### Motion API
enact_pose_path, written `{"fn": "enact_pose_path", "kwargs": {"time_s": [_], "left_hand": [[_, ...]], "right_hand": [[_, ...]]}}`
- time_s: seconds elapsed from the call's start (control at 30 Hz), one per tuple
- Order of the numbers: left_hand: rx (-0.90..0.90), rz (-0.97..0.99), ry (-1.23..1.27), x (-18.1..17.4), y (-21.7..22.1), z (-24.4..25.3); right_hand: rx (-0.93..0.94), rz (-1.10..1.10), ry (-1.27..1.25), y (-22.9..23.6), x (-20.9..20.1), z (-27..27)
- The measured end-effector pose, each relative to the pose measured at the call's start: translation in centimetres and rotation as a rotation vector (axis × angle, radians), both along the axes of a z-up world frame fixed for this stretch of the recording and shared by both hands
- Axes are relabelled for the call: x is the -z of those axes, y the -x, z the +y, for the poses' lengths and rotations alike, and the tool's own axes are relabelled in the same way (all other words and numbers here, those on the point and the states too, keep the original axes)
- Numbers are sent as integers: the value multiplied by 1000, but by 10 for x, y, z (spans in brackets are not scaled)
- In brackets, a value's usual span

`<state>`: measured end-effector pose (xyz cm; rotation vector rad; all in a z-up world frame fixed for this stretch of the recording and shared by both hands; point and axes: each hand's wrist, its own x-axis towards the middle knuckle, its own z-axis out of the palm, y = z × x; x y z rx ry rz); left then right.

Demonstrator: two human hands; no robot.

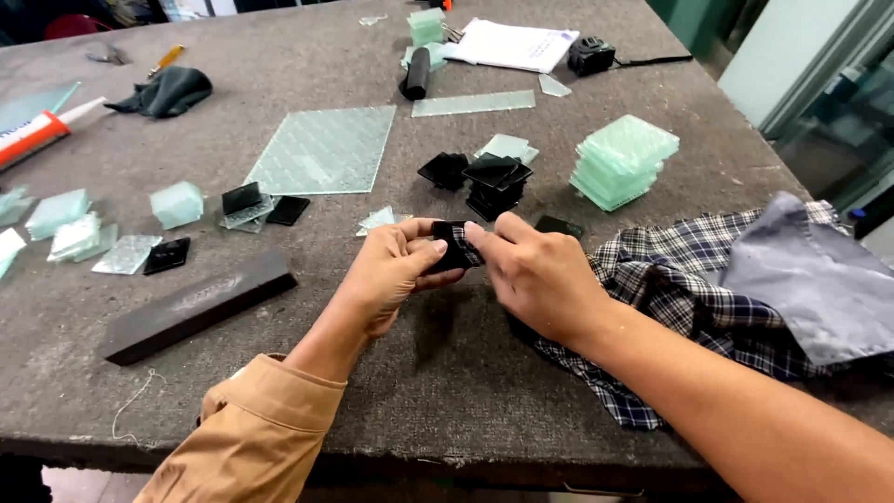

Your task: The person picks up small square glass tiles and rubs their edges on a rectangular sharpening stone. They wipe the tiles with a cloth and repeat the process on multiple tiles, stacking finished pieces on the table.

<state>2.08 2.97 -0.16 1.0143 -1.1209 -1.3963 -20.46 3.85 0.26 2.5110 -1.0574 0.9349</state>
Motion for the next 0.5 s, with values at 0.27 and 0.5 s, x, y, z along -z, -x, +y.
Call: {"fn": "enact_pose_path", "kwargs": {"time_s": [0.27, 0.5], "left_hand": [[105, -47, 94, 41, 30, -7], [307, 294, 145, 133, 24, -68]], "right_hand": [[-36, -43, -67, 19, 9, -5], [-56, -286, -208, 30, 141, -103]]}}
